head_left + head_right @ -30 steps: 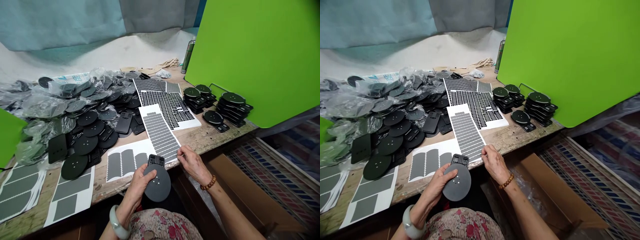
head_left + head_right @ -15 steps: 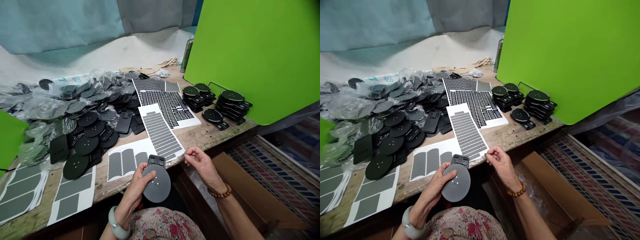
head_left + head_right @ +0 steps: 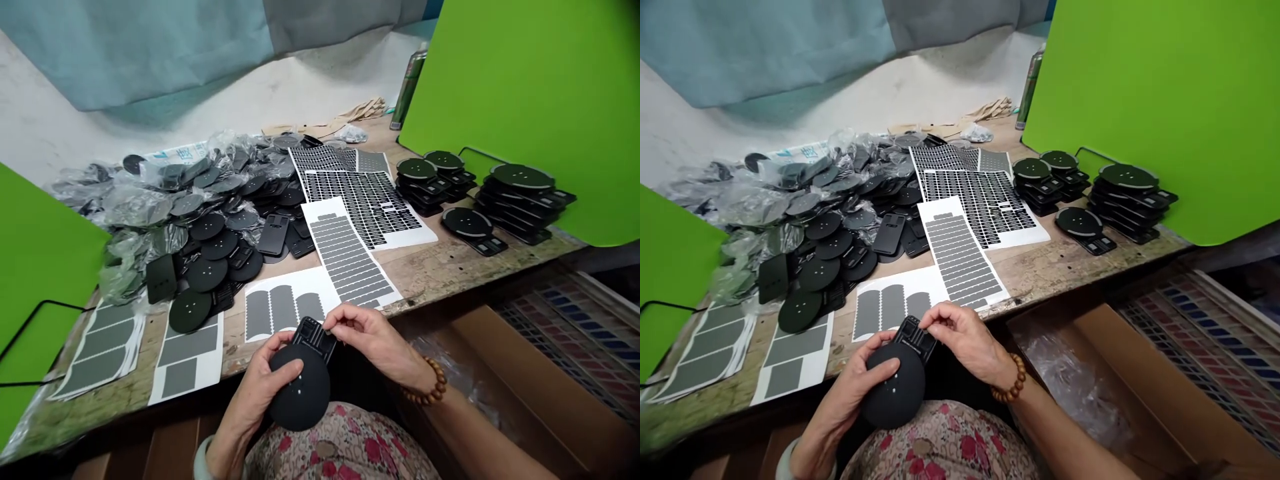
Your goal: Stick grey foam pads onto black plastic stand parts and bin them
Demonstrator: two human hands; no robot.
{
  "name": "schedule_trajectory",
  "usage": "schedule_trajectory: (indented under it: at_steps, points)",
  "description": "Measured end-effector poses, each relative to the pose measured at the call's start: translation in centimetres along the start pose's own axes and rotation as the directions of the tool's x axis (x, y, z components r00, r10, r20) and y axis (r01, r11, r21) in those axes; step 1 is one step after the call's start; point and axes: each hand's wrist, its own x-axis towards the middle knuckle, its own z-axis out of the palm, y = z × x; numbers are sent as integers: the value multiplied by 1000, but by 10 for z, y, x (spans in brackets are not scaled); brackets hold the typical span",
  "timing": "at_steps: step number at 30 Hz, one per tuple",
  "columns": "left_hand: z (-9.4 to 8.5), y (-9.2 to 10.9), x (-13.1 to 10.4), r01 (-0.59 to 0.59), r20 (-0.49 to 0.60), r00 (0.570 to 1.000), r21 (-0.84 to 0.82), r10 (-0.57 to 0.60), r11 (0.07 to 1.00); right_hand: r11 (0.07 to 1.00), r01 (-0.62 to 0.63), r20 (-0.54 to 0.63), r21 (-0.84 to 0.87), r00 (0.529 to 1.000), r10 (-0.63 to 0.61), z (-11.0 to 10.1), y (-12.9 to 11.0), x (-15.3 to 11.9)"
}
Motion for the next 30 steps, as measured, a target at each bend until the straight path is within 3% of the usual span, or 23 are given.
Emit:
schedule_trajectory:
  at_steps: [7, 18, 30]
  points:
    - [-3, -4, -5, 5, -19, 1000, -20, -5, 1000, 989, -20, -70, -146, 998, 10, 18, -1, 14]
    - [0, -6, -7, -3, -50, 999, 23, 4, 1000, 840, 71, 5, -539, 997, -81, 29, -7, 16]
    - [6, -8, -7, -7, -66, 998, 71, 12, 997, 758, 101, 18, -645, 993, -118, 37, -7, 14]
